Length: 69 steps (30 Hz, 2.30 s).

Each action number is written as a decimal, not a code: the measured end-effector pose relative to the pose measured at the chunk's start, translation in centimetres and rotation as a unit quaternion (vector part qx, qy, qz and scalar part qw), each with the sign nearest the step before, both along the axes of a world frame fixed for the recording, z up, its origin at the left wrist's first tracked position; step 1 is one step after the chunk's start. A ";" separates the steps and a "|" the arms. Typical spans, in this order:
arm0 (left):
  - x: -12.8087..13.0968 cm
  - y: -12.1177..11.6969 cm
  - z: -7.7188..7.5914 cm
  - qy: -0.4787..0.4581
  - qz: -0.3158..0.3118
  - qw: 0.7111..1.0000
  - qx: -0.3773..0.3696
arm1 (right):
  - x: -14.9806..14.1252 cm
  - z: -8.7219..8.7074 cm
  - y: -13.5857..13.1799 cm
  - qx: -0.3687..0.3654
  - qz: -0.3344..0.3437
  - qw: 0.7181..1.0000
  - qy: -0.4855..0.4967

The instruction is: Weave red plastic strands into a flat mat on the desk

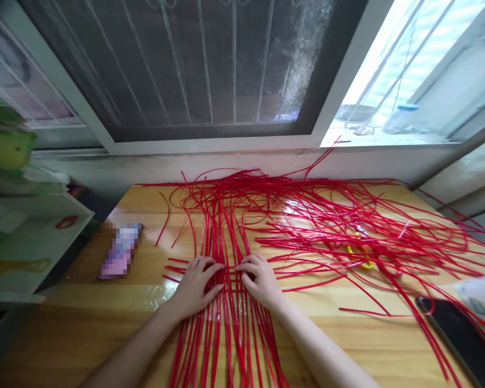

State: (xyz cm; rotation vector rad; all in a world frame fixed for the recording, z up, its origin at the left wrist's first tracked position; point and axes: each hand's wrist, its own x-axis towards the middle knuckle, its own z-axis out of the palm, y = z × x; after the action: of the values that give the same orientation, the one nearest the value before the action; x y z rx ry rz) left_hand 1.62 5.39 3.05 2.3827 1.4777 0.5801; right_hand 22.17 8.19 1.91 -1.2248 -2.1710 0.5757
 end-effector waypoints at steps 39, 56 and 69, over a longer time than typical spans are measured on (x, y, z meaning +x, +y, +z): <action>2.8 3.6 -0.5 0.059 -0.147 0.987 0.008 | 9.7 1.9 4.6 -0.038 -0.057 0.951 -0.302; 4.6 4.7 -0.6 0.020 -0.185 0.982 0.028 | 3.2 4.6 6.2 0.099 -0.106 0.989 -0.011; 4.7 3.9 -0.6 -0.050 -0.042 0.997 0.028 | 1.8 -1.6 2.0 -0.038 -0.129 0.990 0.043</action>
State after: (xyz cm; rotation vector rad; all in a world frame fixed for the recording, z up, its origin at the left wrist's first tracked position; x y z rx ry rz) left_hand 6.31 9.28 2.42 2.4071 1.3302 0.7182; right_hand 24.00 10.14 0.36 -1.4663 -1.8945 0.5937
